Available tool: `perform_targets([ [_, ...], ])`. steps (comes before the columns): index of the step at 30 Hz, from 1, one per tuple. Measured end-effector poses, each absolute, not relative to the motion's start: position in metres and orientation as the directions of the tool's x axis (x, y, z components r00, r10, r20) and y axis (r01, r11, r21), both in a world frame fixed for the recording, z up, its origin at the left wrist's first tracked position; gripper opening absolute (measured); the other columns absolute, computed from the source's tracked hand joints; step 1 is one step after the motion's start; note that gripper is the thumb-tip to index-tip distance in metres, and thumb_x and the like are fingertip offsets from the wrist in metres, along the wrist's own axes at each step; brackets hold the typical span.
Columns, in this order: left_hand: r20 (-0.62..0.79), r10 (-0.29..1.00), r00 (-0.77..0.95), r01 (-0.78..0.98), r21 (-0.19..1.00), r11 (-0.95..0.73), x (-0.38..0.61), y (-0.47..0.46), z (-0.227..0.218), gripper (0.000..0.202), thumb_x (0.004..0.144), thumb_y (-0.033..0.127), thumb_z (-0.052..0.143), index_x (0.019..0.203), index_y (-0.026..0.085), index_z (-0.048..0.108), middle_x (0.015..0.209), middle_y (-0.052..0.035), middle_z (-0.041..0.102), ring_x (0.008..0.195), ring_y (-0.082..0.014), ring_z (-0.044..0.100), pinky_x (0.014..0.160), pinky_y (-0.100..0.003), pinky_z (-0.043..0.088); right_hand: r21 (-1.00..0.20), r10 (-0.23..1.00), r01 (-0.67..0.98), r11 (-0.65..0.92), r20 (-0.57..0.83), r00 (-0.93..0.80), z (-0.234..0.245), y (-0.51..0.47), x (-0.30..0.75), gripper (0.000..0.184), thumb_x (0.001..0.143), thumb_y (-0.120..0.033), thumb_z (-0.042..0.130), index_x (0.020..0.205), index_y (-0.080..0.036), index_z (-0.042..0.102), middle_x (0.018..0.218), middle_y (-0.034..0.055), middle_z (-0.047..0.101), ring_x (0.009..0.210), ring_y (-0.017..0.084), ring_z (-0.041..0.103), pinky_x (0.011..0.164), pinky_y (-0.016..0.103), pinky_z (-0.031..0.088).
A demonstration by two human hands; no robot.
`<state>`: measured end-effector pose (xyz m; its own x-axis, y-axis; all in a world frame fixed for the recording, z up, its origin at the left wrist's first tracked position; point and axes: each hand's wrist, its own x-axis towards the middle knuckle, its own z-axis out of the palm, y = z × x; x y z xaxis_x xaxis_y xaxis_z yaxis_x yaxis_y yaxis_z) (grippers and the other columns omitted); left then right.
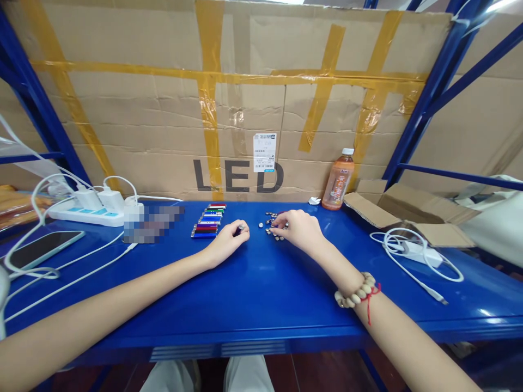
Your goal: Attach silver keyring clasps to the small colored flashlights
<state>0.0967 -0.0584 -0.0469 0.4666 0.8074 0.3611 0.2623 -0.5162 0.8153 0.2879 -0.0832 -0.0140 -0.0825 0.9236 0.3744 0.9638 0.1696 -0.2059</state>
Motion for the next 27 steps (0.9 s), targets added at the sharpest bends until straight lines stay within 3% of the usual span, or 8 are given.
perform_targets([
  [6,0.352,0.816,0.459,0.282,0.813,-0.509,0.097,-0.060,-0.045,0.010,0.073,0.016,0.043,0.064,0.014,0.039,0.070,0.0017,0.040,0.068,-0.0100,0.038,0.066,-0.023,0.030,-0.152,0.989,0.988,0.030,0.146,-0.008,-0.012,-0.086,0.289,0.015,0.069,-0.038,0.066,0.081,-0.030,0.069,0.079,-0.0034,0.063,0.072,0.013,0.057,0.053,0.019,0.034],
  [19,0.322,0.851,0.415,0.288,0.840,-0.459,0.096,-0.063,-0.042,0.012,0.072,0.012,0.044,0.062,0.014,0.037,0.069,0.0022,0.040,0.069,-0.0094,0.038,0.065,-0.021,0.029,-0.120,0.975,0.993,0.013,0.223,0.014,-0.017,-0.084,0.284,0.008,0.070,-0.032,0.064,0.076,-0.030,0.070,0.086,-0.0014,0.063,0.082,0.020,0.059,0.055,0.022,0.038],
  [27,0.339,0.851,0.402,0.278,0.840,-0.466,0.096,-0.065,-0.042,0.011,0.070,0.011,0.044,0.062,0.014,0.038,0.070,0.0024,0.041,0.068,-0.0094,0.038,0.066,-0.022,0.029,-0.283,0.986,0.949,0.138,0.127,-0.105,-0.020,-0.087,0.271,0.010,0.076,-0.032,0.058,0.077,-0.028,0.067,0.078,-0.0060,0.063,0.056,0.009,0.056,0.055,0.020,0.040],
])
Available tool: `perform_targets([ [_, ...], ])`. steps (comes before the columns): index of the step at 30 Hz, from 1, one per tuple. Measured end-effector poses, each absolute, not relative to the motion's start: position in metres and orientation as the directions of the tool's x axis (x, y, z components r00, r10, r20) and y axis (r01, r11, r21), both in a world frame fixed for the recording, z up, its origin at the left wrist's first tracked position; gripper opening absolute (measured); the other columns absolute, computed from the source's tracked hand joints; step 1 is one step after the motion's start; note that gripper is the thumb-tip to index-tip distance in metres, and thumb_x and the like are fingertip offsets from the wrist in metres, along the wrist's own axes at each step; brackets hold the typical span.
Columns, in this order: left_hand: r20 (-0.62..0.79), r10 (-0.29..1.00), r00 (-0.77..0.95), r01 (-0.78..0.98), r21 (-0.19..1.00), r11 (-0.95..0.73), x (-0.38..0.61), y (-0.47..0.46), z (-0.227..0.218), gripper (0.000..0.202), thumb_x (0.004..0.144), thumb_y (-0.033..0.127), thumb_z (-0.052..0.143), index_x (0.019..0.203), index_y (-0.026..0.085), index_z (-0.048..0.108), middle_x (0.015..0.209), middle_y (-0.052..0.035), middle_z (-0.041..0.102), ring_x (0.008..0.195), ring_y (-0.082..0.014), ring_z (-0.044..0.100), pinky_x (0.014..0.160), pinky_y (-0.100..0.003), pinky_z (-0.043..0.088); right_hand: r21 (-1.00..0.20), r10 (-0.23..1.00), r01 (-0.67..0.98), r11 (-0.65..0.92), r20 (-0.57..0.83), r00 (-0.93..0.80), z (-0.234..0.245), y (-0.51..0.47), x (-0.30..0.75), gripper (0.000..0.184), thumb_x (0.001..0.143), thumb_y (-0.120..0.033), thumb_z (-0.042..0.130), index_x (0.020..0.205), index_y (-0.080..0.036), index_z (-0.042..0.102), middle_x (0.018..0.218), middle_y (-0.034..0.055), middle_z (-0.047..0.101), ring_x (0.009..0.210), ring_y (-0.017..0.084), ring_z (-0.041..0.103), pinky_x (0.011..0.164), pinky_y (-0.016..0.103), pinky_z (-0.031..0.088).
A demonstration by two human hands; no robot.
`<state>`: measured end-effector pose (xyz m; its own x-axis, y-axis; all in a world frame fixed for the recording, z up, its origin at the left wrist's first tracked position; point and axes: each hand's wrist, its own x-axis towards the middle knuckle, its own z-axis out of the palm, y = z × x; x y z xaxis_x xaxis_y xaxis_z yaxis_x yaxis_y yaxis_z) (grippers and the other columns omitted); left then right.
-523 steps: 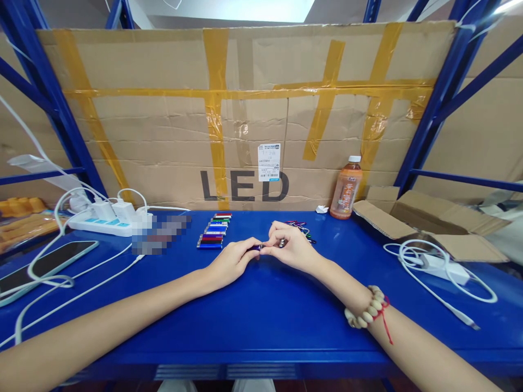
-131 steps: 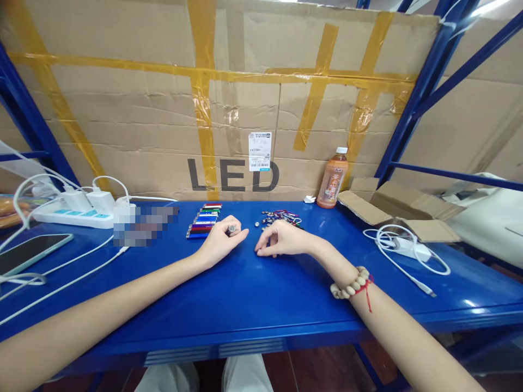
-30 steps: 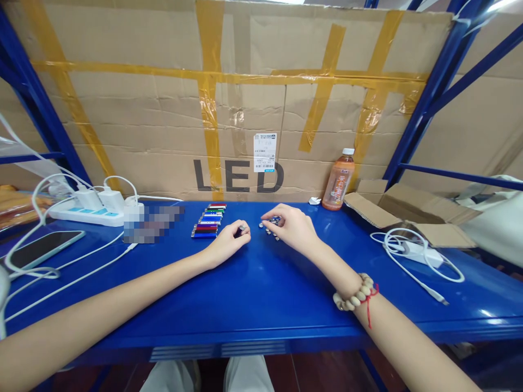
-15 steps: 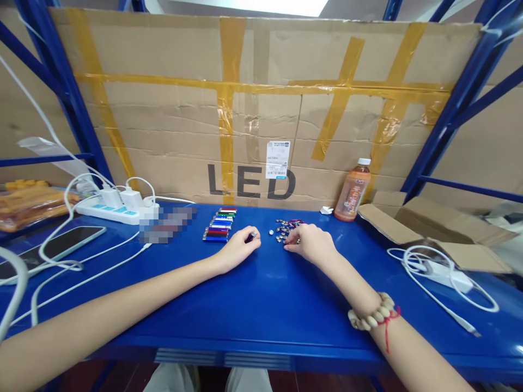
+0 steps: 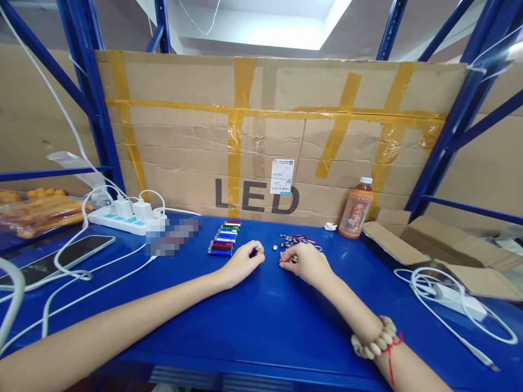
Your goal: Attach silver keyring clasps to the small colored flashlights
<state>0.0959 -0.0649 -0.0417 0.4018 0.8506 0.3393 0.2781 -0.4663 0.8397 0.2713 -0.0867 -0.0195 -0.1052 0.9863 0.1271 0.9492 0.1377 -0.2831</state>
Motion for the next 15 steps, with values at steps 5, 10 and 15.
perform_targets([
  [5,0.312,0.861,0.401,0.269,0.859,-0.436,0.0954,-0.0655,-0.0387,0.011,0.072,0.013,0.044,0.063,0.014,0.039,0.070,0.0021,0.041,0.070,-0.0098,0.039,0.067,-0.022,0.029,-0.219,0.977,0.969,0.112,0.202,-0.067,-0.0169,-0.0881,0.2734,0.012,0.071,-0.034,0.064,0.081,-0.030,0.067,0.088,-0.0064,0.063,0.076,0.013,0.059,0.056,0.020,0.040],
  [10,0.284,0.866,0.413,0.241,0.882,-0.404,0.0947,-0.0641,-0.0396,0.012,0.077,0.018,0.042,0.066,0.014,0.044,0.073,0.0016,0.045,0.074,-0.0106,0.041,0.069,-0.022,0.029,-0.228,0.990,0.972,0.050,0.143,-0.018,-0.0117,-0.0883,0.2789,0.013,0.070,-0.032,0.065,0.083,-0.030,0.068,0.084,-0.0058,0.063,0.065,0.011,0.058,0.055,0.019,0.038],
  [15,0.292,0.863,0.412,0.243,0.878,-0.413,0.0951,-0.0635,-0.0412,0.011,0.076,0.019,0.043,0.066,0.014,0.045,0.073,0.0018,0.046,0.074,-0.0101,0.041,0.068,-0.021,0.029,-0.241,0.995,0.970,0.033,0.097,-0.009,-0.0126,-0.0881,0.2794,0.015,0.074,-0.023,0.062,0.087,-0.030,0.066,0.087,-0.0093,0.062,0.063,0.007,0.057,0.057,0.017,0.038],
])
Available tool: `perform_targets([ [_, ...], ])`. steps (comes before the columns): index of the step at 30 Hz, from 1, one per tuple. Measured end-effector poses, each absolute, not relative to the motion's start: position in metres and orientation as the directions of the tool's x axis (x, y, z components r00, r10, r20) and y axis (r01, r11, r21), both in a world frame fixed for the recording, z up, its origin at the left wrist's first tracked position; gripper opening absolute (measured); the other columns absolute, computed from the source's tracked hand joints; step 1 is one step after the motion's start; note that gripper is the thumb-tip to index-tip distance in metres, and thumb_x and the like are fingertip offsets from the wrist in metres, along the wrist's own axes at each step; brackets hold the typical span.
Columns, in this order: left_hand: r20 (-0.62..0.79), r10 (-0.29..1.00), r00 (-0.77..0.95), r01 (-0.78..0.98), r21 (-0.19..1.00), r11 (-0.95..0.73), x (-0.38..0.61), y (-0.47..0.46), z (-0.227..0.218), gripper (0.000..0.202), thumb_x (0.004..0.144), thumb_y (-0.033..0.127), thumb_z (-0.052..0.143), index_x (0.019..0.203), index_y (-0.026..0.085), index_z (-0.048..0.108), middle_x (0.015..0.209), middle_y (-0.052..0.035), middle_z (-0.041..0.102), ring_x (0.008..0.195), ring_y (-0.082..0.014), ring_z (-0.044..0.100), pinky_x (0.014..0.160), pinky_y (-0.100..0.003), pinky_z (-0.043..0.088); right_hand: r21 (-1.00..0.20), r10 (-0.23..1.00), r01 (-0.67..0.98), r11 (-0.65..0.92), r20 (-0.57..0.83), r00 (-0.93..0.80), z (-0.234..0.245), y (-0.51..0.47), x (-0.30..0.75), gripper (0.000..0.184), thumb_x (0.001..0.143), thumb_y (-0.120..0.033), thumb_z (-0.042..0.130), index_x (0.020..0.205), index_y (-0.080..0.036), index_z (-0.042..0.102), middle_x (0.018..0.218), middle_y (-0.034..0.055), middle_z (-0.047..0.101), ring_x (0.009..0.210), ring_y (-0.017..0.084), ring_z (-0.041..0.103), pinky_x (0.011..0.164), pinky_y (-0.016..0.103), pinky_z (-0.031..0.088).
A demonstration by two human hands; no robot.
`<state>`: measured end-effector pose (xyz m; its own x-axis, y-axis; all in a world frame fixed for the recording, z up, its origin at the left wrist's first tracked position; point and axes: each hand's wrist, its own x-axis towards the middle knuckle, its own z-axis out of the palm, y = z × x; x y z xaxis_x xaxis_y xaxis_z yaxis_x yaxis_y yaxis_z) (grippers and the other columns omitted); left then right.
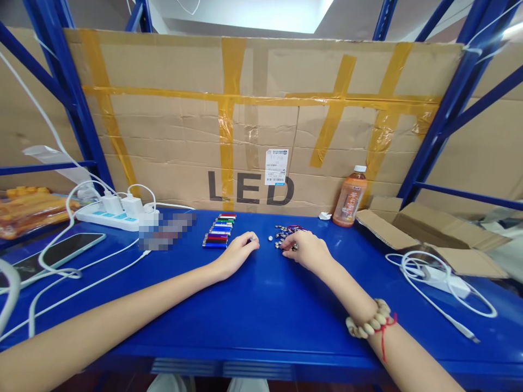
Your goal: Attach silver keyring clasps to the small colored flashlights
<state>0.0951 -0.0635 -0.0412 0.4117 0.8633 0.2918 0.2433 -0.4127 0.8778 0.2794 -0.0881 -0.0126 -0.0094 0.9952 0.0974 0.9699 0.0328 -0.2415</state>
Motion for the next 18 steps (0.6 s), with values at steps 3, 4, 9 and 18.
perform_targets([
  [3,0.301,0.860,0.412,0.245,0.873,-0.422,0.0957,-0.0626,-0.0421,0.011,0.076,0.020,0.043,0.067,0.014,0.045,0.073,0.0014,0.047,0.074,-0.0101,0.042,0.067,-0.020,0.030,-0.235,0.994,0.972,0.028,0.110,-0.002,-0.0133,-0.0881,0.2789,0.016,0.074,-0.023,0.063,0.088,-0.029,0.066,0.089,-0.0096,0.062,0.065,0.007,0.058,0.057,0.017,0.039],
  [4,0.305,0.858,0.412,0.246,0.870,-0.427,0.0959,-0.0621,-0.0426,0.012,0.076,0.020,0.043,0.067,0.014,0.045,0.074,0.0014,0.047,0.074,-0.0101,0.042,0.067,-0.020,0.030,-0.243,0.994,0.969,0.031,0.109,-0.005,-0.0133,-0.0880,0.2787,0.016,0.073,-0.023,0.063,0.088,-0.029,0.066,0.088,-0.0094,0.062,0.065,0.007,0.057,0.056,0.017,0.039],
  [9,0.314,0.850,0.422,0.250,0.861,-0.442,0.0962,-0.0593,-0.0447,0.010,0.076,0.019,0.043,0.068,0.014,0.046,0.074,0.0017,0.048,0.074,-0.0100,0.042,0.068,-0.020,0.030,-0.303,0.994,0.950,0.076,0.093,-0.050,-0.0139,-0.0871,0.2773,0.017,0.071,-0.024,0.065,0.088,-0.027,0.066,0.086,-0.0070,0.063,0.065,0.008,0.058,0.055,0.016,0.040],
  [18,0.366,0.824,0.432,0.309,0.799,-0.517,0.0975,-0.0662,-0.0417,0.010,0.073,0.014,0.044,0.065,0.014,0.038,0.069,0.0028,0.041,0.067,-0.0089,0.038,0.064,-0.021,0.030,-0.238,0.989,0.970,0.059,0.143,-0.025,-0.0189,-0.0836,0.2769,0.009,0.071,-0.031,0.066,0.080,-0.029,0.068,0.085,-0.0045,0.063,0.082,0.014,0.058,0.057,0.019,0.037],
])
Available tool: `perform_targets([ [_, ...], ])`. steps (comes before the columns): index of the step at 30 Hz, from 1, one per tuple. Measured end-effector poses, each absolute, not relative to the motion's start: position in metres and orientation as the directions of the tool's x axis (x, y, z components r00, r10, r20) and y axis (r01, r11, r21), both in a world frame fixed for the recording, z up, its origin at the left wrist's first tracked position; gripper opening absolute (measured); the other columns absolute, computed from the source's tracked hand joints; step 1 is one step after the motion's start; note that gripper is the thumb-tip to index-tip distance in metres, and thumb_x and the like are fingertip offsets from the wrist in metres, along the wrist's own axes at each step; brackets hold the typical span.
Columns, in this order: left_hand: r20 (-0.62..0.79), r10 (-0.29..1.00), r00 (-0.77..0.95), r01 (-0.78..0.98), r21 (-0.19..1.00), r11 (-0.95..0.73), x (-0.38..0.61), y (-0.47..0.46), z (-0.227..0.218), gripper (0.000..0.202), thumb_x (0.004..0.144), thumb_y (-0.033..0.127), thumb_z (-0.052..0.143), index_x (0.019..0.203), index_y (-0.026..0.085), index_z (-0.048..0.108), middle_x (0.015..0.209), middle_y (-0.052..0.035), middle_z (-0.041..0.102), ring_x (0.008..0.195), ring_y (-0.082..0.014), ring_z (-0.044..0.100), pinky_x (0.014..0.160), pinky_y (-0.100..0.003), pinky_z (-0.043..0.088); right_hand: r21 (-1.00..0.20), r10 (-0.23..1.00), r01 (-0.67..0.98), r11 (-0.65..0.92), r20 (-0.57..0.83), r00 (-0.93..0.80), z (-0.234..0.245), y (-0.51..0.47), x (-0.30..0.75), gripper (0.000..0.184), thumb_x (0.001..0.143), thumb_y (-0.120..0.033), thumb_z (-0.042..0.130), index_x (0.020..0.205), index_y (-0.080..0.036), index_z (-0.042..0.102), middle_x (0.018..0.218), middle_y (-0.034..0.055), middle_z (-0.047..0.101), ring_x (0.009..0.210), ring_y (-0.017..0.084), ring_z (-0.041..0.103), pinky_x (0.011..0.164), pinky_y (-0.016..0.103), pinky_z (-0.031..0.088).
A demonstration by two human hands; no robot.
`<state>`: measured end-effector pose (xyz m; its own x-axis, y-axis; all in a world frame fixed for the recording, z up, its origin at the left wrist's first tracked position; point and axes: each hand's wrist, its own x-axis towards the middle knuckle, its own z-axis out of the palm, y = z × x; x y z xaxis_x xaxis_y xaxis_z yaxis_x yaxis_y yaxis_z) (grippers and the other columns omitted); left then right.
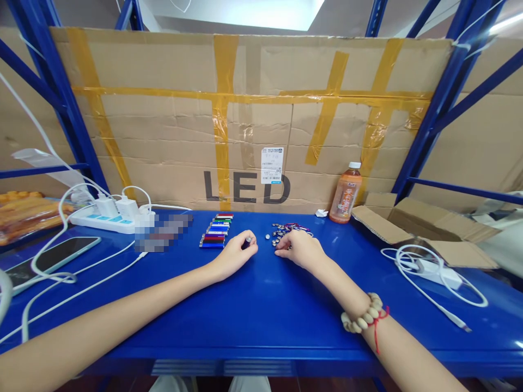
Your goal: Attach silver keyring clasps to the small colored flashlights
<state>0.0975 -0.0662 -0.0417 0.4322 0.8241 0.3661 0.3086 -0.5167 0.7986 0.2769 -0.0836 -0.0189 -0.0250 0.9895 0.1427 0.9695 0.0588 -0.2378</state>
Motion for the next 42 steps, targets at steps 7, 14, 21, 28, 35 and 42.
perform_targets([
  [7,0.394,0.760,0.516,0.375,0.695,-0.614,0.098,-0.071,-0.043,0.010,0.073,0.012,0.043,0.070,0.016,0.034,0.070,0.0035,0.040,0.061,-0.0074,0.036,0.059,-0.020,0.029,-0.407,0.982,0.900,0.153,0.165,-0.092,-0.027,-0.079,0.277,0.013,0.067,-0.029,0.069,0.075,-0.020,0.065,0.076,-0.0013,0.062,0.067,0.012,0.057,0.053,0.018,0.037],
  [14,0.381,0.750,0.541,0.382,0.683,-0.623,0.099,-0.071,-0.047,0.008,0.087,0.026,0.029,0.084,0.018,0.029,0.071,0.0029,0.041,0.062,-0.0093,0.039,0.062,-0.023,0.031,-0.620,0.869,0.657,0.429,0.481,-0.113,-0.023,-0.079,0.267,0.014,0.071,-0.026,0.064,0.081,-0.017,0.069,0.075,0.0011,0.063,0.059,0.009,0.053,0.055,0.019,0.039],
  [21,0.327,0.734,0.595,0.448,0.623,-0.641,0.104,-0.067,-0.047,0.003,0.083,0.017,0.030,0.086,0.018,0.031,0.069,0.0022,0.043,0.061,-0.0110,0.041,0.058,-0.023,0.028,-0.581,0.756,0.514,0.631,0.611,-0.236,-0.024,-0.084,0.259,0.012,0.072,-0.026,0.064,0.077,-0.016,0.069,0.080,0.0025,0.061,0.062,0.008,0.050,0.055,0.018,0.038],
  [28,0.345,0.706,0.618,0.427,0.607,-0.670,0.110,-0.057,-0.047,0.001,0.083,0.018,0.030,0.082,0.018,0.030,0.077,0.0005,0.048,0.068,-0.0116,0.044,0.061,-0.022,0.030,-0.601,0.760,0.468,0.648,0.558,-0.333,-0.027,-0.078,0.267,0.018,0.072,-0.032,0.064,0.073,-0.014,0.067,0.081,0.0037,0.060,0.066,0.009,0.052,0.054,0.017,0.038],
  [35,0.340,0.767,0.544,0.457,0.646,-0.611,0.113,-0.047,-0.049,0.005,0.082,0.018,0.030,0.083,0.020,0.026,0.067,0.0038,0.043,0.060,-0.0115,0.041,0.059,-0.023,0.030,-0.525,0.806,0.674,0.519,0.564,-0.180,-0.028,-0.068,0.278,0.023,0.083,-0.030,0.051,0.096,-0.018,0.066,0.091,0.0035,0.059,0.065,0.008,0.053,0.060,0.020,0.042],
  [42,0.368,0.784,0.499,0.598,0.508,-0.620,0.115,-0.059,-0.049,0.019,0.075,0.015,0.038,0.090,0.018,0.026,0.082,-0.0025,0.048,0.074,-0.0156,0.047,0.073,-0.031,0.035,-0.227,0.752,0.797,0.559,0.544,-0.372,-0.048,-0.049,0.285,0.027,0.083,-0.027,0.050,0.105,-0.019,0.062,0.108,0.0054,0.056,0.102,0.019,0.049,0.091,0.035,0.036],
])
